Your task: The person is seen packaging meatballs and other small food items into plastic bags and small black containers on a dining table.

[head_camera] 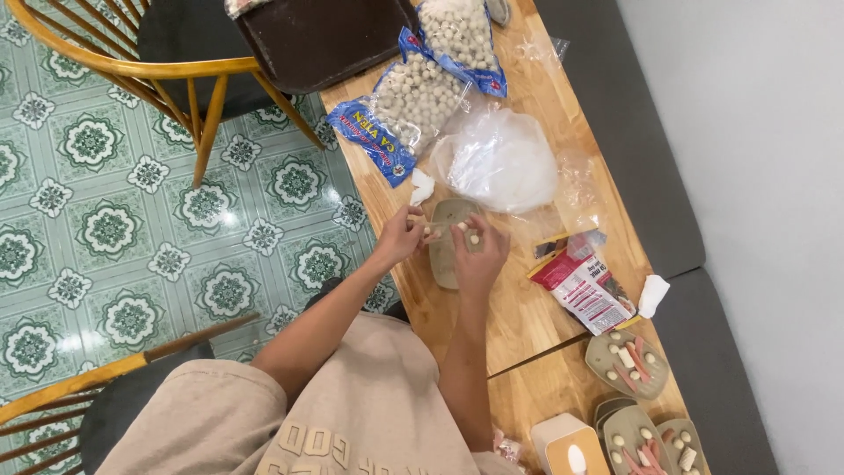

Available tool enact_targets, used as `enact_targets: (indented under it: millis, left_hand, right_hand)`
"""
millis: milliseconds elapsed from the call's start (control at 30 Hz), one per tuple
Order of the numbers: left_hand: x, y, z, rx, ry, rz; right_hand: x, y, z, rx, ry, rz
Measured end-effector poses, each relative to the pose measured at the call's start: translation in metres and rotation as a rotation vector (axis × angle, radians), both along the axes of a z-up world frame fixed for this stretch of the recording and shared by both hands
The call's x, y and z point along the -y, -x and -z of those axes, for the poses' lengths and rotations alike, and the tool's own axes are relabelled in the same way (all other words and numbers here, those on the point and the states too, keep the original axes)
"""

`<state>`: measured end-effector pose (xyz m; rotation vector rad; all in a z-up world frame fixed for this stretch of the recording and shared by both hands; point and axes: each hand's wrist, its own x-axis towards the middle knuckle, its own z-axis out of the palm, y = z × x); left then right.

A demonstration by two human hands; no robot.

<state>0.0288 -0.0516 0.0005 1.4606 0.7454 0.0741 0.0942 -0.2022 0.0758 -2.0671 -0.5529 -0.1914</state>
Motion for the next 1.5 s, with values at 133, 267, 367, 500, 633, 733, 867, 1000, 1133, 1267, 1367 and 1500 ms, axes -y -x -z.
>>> enact_targets:
  millis: [133, 267, 367, 500, 633, 733, 867, 1000, 1133, 1267, 1367, 1500]
  left_hand:
    - [-0.001, 0.000, -0.006, 0.015, -0.005, 0.003]
    - [0.000, -0.004, -0.008, 0.019, -0.006, 0.008]
    - [0.006, -0.003, -0.016, 0.000, 0.002, 0.017]
    - [0.012, -0.002, -0.013, -0.009, 0.000, 0.029]
    - [0.021, -0.004, -0.011, 0.003, 0.021, 0.046]
    - [0.026, -0.003, -0.011, -0.004, 0.037, 0.064]
    - [0.026, -0.002, -0.018, -0.037, 0.018, 0.083]
    - [0.020, -0.004, -0.018, -0.100, 0.002, 0.081]
    - [0.018, -0.003, -0.008, -0.053, 0.008, 0.052]
    - [0.015, -0.001, -0.011, -0.005, 0.020, 0.026]
    - [0.014, 0.002, -0.009, -0.006, 0.029, 0.015]
    - [0.011, 0.005, -0.007, -0.011, -0.004, 0.016]
  right_hand:
    - [-0.010, 0.008, -0.015, 0.063, 0.000, -0.065]
    - [-0.007, 0.010, -0.007, 0.066, -0.094, -0.027]
    - [0.020, -0.005, 0.055, -0.084, 0.040, 0.083]
    - [0.053, -0.012, 0.105, -0.462, 0.493, 0.052]
    - [0.046, 0.009, 0.112, -0.186, 0.577, 0.076]
    - [0.044, 0.018, 0.142, -0.148, 0.532, 0.073]
    - [0.033, 0.025, 0.151, -0.086, 0.463, 0.129]
    - [0.025, 0.024, 0.157, -0.182, 0.541, 0.123]
    - [0.023, 0.028, 0.135, -0.029, 0.616, 0.094]
    - [0.021, 0.018, 0.132, -0.140, 0.417, 0.106]
    - [0.015, 0.011, 0.090, -0.408, 0.088, 0.098]
    - [0.006, 0.008, 0.026, -0.070, -0.045, -0.052]
